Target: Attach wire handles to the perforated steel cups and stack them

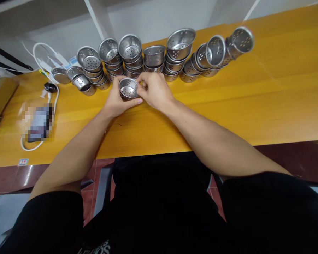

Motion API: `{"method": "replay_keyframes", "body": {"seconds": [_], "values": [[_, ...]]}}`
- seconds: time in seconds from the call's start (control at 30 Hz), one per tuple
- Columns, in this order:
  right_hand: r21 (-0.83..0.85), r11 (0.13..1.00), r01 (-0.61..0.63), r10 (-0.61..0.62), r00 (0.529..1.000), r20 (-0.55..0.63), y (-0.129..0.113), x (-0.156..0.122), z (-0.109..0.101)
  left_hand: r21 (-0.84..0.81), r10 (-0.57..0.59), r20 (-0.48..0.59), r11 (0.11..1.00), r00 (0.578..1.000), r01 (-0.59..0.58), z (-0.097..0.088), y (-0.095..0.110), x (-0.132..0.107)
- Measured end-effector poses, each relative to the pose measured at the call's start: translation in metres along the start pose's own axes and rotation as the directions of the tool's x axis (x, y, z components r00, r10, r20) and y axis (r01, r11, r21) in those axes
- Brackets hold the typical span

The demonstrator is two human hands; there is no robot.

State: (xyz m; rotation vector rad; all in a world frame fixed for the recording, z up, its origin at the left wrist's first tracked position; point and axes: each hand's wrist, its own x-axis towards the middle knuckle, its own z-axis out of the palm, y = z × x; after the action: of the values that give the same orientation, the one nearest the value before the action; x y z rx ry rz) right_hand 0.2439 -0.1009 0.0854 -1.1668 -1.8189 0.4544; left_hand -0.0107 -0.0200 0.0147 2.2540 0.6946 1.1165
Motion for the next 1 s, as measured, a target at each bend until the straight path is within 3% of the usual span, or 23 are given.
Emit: {"method": "replay_keyframes", "body": {"seconds": [0.23,0.57,0.63,0.77,0.9,1.0], "values": [[-0.020,1.000,0.007,-0.007,1.000,-0.016,0.005,0.001,0.004,0.001,-0.012,-0.014,1.000,1.000,0.012,-0.001,0.007,0.000],[0.126,0.992,-0.017,0.025,0.998,-0.059,0.012,0.002,0.014,0.023,-0.066,-0.012,0.998,0.998,0.066,-0.001,0.018,-0.001],[0.261,0.965,-0.020,0.026,0.999,-0.020,0.010,0.003,0.011,0.008,-0.090,-0.014,0.996,0.996,0.090,-0.003,0.018,-0.001],[0.510,0.858,-0.063,-0.027,0.986,0.166,-0.001,0.005,-0.009,-0.046,-0.132,-0.021,0.990,0.991,0.131,-0.008,0.021,0.000],[0.586,0.803,-0.104,-0.077,0.958,0.276,-0.007,0.005,-0.023,-0.091,-0.113,0.036,0.989,0.993,0.116,-0.011,0.024,0.002],[0.621,0.777,-0.107,-0.077,0.962,0.262,-0.008,0.005,-0.019,-0.111,-0.061,0.066,0.991,0.996,0.068,-0.010,0.023,0.002]]}}
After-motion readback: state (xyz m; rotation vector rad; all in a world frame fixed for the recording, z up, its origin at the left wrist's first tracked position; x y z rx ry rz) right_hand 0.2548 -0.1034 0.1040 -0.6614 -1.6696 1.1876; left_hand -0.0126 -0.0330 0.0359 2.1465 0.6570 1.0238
